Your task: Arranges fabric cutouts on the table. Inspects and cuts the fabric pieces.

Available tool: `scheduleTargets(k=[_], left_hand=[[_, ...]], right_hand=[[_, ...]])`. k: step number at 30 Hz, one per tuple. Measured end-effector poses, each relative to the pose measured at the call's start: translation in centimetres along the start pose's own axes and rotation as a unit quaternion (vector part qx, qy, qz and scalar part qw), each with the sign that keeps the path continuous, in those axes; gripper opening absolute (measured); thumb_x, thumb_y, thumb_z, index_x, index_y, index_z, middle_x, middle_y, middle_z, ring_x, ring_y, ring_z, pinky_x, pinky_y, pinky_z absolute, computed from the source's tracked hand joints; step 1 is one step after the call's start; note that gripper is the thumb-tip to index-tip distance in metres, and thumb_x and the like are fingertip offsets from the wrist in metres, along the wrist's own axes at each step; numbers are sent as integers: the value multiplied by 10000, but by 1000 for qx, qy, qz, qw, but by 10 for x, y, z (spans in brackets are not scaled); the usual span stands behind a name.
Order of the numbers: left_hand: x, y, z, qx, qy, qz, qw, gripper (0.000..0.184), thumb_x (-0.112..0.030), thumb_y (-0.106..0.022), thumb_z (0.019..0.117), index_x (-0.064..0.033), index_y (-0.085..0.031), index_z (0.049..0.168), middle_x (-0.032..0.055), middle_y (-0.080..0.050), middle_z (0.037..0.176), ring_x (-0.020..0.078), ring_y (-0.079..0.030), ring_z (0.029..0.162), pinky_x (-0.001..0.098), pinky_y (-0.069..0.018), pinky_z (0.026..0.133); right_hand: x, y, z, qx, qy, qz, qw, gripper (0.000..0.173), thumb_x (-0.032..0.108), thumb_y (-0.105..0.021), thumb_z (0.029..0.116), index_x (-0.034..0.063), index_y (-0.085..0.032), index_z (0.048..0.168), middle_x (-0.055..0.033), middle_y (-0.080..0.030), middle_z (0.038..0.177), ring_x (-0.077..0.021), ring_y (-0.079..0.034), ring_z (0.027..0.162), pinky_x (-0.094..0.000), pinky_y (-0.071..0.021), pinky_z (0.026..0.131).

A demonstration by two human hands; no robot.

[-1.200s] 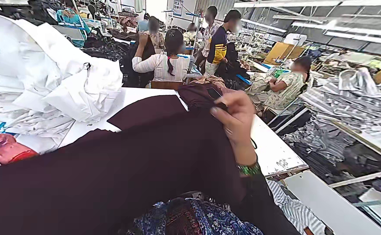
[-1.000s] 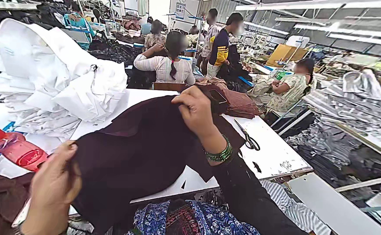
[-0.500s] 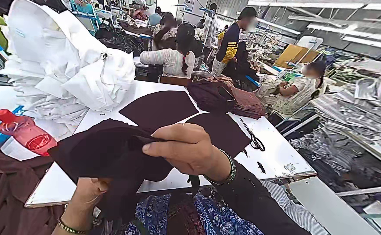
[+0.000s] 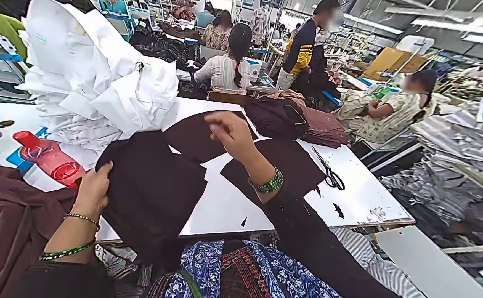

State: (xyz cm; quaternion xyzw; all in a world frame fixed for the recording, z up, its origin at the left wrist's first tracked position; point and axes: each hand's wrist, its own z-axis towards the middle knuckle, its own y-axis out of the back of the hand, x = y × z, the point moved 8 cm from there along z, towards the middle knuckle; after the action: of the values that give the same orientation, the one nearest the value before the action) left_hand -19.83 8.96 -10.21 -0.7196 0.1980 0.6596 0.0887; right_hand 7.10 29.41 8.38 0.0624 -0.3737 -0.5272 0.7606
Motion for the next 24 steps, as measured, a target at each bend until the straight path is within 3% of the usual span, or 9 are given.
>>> scheduleTargets(k=[1, 4, 8, 11, 14, 16, 18, 21, 24], left_hand=[[26, 5, 11, 16, 36, 29, 999, 465, -317, -473, 1089, -13, -496, 1441, 197, -573, 1380, 224, -605, 1189, 464, -495, 998], [50, 15, 25, 3, 81, 58, 995, 456, -383, -464, 1086, -48, -520, 1391, 175, -578, 1309, 224, -606, 1079, 467, -510, 860], [40, 17, 35, 1, 34, 121, 992, 391, -231, -482, 1084, 36, -527, 1367, 260, -565, 1346, 303, -585, 1195, 520, -459, 1003], [25, 23, 40, -25, -18, 107, 994, 439, -163, -499, 1067, 44, -467, 1452, 297, -529, 1422, 381, -542, 1294, 572, -426, 1062], [33, 37, 40, -52, 10, 38, 998, 534, -232, -525, 1062, -39, -345, 1526, 258, -544, 1397, 353, -608, 1158, 527, -518, 935], [38, 37, 42, -34, 36, 15, 999, 627, -207, -591, 1038, -36, -285, 1558, 265, -553, 1398, 351, -626, 1168, 498, -539, 947], [34, 42, 52, -45, 10, 62, 997, 637, -71, -631, 981, 0, -322, 1533, 289, -592, 1321, 364, -636, 1128, 501, -531, 945], [10, 65, 45, -171, -64, 117, 976, 615, -2, -581, 940, 49, -347, 1507, 286, -594, 1338, 378, -624, 1203, 508, -518, 1005], [-30, 37, 21, -177, -144, 71, 971, 536, 2, -547, 948, 79, -396, 1456, 273, -541, 1385, 310, -578, 1226, 420, -490, 1008]], right_hand=[[-8, 1, -18, 16, 3, -3, 1000, 218, 37, -564, 983, -60, -706, 1117, -174, -700, 1054, -163, -680, 741, -323, -603, 678], [-48, 12, -72, 52, -70, 6, 996, 230, 89, -568, 988, -56, -729, 1067, -143, -722, 1016, -90, -669, 770, -244, -574, 713], [-89, 39, -142, 52, -254, 49, 964, 233, 99, -572, 981, -59, -707, 1086, -97, -700, 1016, -34, -653, 779, -200, -566, 724], [-99, 58, -177, 45, -307, 23, 950, 254, 131, -585, 980, -43, -711, 1116, -119, -712, 1081, -97, -694, 854, -270, -596, 769], [-105, 68, -209, 90, -316, -34, 944, 306, 164, -564, 985, -54, -707, 1144, -174, -712, 1100, -186, -717, 881, -363, -610, 803], [-111, 79, -230, 96, -296, -64, 948, 356, 207, -553, 973, -76, -704, 1126, -203, -715, 1053, -205, -714, 824, -386, -604, 765], [-117, 92, -250, 83, -279, -89, 953, 387, 241, -542, 968, -85, -711, 1089, -206, -720, 987, -187, -700, 770, -364, -593, 727], [-116, 110, -273, 56, -275, -129, 951, 374, 225, -530, 960, -82, -727, 1041, -209, -720, 960, -158, -677, 797, -296, -550, 756], [-114, 124, -292, 28, -249, -168, 954, 358, 189, -525, 954, -96, -734, 1010, -259, -719, 1008, -277, -703, 920, -376, -551, 846]])
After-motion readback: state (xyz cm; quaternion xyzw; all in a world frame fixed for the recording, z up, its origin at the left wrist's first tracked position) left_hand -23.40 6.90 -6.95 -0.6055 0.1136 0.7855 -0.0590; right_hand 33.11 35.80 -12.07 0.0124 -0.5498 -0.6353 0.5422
